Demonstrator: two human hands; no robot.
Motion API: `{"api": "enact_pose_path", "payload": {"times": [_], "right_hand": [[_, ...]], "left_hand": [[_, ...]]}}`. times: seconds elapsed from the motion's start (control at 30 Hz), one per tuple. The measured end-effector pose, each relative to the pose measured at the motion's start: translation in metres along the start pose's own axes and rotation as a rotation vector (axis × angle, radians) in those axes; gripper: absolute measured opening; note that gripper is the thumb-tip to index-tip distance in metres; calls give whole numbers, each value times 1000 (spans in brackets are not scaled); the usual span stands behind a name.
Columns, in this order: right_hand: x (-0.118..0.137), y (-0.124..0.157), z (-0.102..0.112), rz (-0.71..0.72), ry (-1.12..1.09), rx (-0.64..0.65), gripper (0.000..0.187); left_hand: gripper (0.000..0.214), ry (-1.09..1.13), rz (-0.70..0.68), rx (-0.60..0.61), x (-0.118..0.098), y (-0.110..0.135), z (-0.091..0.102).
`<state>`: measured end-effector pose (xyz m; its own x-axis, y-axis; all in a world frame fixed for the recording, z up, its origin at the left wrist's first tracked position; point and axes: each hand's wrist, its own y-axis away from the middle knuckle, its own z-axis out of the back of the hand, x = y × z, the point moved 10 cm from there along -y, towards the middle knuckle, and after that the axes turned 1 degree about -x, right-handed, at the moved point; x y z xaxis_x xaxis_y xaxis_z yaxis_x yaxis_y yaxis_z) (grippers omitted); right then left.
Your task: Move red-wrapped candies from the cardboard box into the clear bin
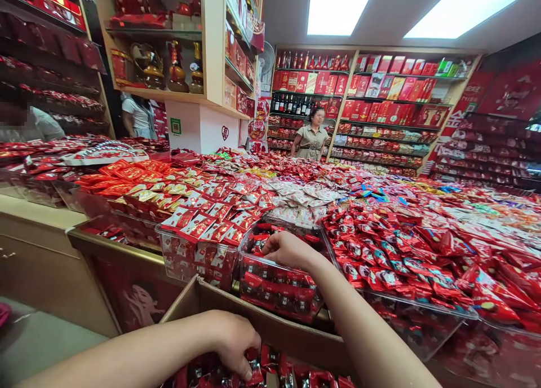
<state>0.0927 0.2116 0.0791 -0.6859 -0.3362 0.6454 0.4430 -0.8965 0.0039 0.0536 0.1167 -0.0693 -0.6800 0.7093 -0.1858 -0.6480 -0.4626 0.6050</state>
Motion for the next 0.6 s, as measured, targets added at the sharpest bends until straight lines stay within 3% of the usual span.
{"api": "enact_pose_path", "payload": {"times": [0.2,0.5,0.6], "right_hand": [[0,8,7,9,-40,-65,31],[1,12,15,-27,40,-147,34],[22,23,37,42,120,-355,30]], "left_hand": [[51,-16,16,38,5,-4,-10],[52,-44,25,95,2,1,-13],[51,-51,11,91,3,-3,-16]]}}
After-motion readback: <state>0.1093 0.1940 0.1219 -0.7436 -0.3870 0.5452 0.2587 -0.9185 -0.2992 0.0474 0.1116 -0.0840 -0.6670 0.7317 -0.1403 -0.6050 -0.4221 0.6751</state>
